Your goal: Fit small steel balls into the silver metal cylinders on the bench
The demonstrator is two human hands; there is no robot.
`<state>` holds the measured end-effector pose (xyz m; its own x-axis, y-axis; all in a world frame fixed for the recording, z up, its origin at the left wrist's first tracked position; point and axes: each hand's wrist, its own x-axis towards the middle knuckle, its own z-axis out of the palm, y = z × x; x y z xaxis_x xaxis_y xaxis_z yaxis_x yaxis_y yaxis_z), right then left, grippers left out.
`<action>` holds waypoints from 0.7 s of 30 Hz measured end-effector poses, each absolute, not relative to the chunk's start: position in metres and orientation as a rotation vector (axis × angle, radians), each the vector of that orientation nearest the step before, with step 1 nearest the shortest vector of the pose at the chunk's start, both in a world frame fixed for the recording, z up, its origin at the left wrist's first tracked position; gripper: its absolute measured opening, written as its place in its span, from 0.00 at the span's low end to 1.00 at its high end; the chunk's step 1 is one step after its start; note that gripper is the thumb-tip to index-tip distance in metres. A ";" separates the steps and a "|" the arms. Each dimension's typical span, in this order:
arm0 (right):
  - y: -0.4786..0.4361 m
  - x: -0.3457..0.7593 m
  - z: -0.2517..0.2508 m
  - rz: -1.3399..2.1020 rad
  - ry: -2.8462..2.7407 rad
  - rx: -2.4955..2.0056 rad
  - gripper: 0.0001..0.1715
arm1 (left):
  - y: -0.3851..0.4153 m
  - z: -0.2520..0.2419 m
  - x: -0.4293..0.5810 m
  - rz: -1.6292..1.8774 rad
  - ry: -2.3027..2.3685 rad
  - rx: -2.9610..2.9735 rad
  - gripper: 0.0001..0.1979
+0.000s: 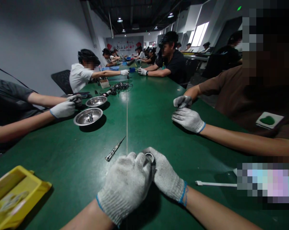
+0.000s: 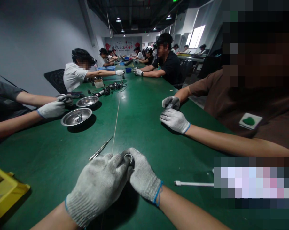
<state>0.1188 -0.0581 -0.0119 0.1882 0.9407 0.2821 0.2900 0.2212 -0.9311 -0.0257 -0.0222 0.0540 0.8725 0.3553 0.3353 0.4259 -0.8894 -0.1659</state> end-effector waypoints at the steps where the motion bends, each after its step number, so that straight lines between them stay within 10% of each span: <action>1: -0.058 0.119 -0.012 0.716 -1.334 -1.293 0.14 | -0.023 0.053 -0.025 -0.448 -0.607 -2.815 0.07; 21: -0.058 0.116 -0.015 0.741 -1.351 -1.262 0.10 | -0.003 0.051 -0.033 -0.698 -0.560 -3.231 0.11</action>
<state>0.1164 -0.0575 -0.0154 0.1571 0.9449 0.2870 0.2656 0.2395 -0.9339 -0.0325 -0.0026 0.0512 0.8592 0.3620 0.3616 0.2746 -0.9226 0.2710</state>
